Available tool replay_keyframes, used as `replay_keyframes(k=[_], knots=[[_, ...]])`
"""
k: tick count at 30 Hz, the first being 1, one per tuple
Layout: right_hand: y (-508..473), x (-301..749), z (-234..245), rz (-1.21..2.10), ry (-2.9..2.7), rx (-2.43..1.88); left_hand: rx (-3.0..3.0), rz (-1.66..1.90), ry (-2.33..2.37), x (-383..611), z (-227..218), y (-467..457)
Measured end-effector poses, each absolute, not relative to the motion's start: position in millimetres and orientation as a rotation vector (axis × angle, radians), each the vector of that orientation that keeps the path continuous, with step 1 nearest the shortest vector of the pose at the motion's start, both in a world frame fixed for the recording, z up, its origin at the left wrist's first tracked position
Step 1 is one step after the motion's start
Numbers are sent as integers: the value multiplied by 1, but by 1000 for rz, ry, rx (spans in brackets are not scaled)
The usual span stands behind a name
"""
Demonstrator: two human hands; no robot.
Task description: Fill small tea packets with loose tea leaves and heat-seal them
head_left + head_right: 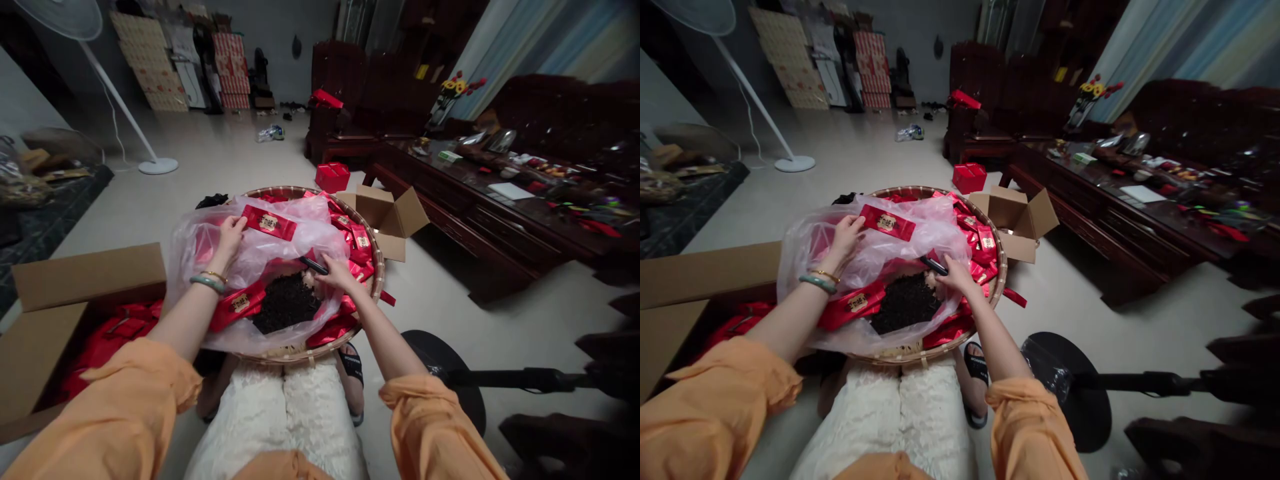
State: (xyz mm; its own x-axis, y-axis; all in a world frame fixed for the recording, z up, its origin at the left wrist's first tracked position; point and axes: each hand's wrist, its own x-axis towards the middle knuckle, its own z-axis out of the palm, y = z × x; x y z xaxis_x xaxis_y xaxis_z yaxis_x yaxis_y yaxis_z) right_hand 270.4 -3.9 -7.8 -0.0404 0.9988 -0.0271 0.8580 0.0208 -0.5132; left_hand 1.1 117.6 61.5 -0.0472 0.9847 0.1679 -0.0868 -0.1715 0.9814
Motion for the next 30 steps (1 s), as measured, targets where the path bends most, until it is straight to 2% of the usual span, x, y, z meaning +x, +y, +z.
replay_keyframes(k=[3,8,11,16,20,24,27,29,30], knots=[[-25,262,-10,540,-1912,-1964,1245,1372,992,21,74,95],[-54,246,-15,586,-1815,-1976,1159,1123,801,98,97,60],[-59,233,-18,649,-1833,-1946,1052,1207,804,141,103,63],[-55,216,-23,807,-1890,-1885,959,1176,1008,161,85,92],[-56,213,-21,830,-1878,-1904,932,1151,1066,141,62,107],[-64,218,-16,828,-1881,-1879,936,1137,1052,119,59,109],[-75,228,-8,745,-1873,-1854,1261,1262,965,90,71,93],[-84,238,-1,681,-1878,-1878,1754,1299,886,59,78,72],[-88,243,3,666,-1896,-1883,2048,1197,821,41,79,59]])
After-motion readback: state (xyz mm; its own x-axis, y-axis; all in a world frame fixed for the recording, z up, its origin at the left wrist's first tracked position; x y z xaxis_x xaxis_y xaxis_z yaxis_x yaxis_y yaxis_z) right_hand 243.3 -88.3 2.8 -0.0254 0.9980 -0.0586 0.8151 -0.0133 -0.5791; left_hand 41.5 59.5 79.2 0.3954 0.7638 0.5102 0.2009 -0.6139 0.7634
